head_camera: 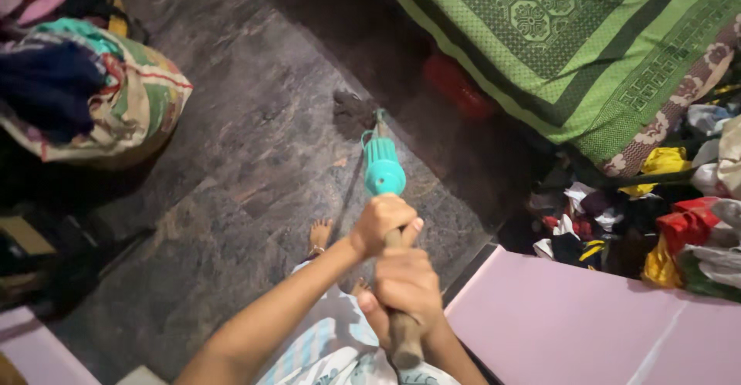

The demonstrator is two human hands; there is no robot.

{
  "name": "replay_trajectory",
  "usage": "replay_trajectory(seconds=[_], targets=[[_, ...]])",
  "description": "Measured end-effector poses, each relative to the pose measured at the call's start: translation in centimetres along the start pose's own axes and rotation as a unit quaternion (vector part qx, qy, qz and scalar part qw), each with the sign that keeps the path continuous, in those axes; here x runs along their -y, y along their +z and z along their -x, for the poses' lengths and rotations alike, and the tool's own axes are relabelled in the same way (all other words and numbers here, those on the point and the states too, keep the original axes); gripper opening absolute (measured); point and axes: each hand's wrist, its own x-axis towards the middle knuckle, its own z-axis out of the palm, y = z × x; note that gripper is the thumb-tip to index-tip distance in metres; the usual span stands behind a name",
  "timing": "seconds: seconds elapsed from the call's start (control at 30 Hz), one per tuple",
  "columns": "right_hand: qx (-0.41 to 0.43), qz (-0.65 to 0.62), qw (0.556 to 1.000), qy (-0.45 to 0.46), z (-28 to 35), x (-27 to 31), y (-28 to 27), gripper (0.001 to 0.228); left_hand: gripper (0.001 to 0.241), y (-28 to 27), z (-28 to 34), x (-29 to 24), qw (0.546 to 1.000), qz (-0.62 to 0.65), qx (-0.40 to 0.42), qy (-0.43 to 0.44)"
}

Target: The person mops the tiled floor using a turquoise mop with a wooden handle. They move the mop back and forth across the floor, cleaning around furniture and a laundry bag.

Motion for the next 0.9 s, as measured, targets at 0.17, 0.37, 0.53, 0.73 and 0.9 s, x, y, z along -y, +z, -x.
replay_trajectory(seconds=[0.17, 0.37, 0.53, 0.73, 0.9], targets=[[0.007, 0.046, 0.999, 0.006, -3.0, -8.5, 1.7, 0.035, 0.026, -1.6, -3.4, 8.6, 1.0, 0.0, 0.001, -0.001], [-0.035, 0.109, 0.991, 0.075, -4.0, -16.1, 1.9, 0.032, 0.023, -0.2, -7.0, 17.0, 0.999, 0.018, 0.033, -0.013], [-0.055, 0.138, 0.984, 0.101, -3.2, -17.4, 1.2, 0.032, 0.02, 0.9, -7.4, 18.7, 0.997, 0.031, 0.076, -0.014], [-0.082, 0.15, 0.979, 0.108, 0.0, -10.9, 0.5, 0.026, 0.022, 2.1, -5.1, 13.4, 0.994, 0.03, 0.107, 0.025], [-0.18, 0.147, 0.954, 0.189, 5.1, -0.9, -1.2, 0.014, 0.028, 5.0, -1.7, 4.5, 0.988, 0.051, 0.126, 0.073]])
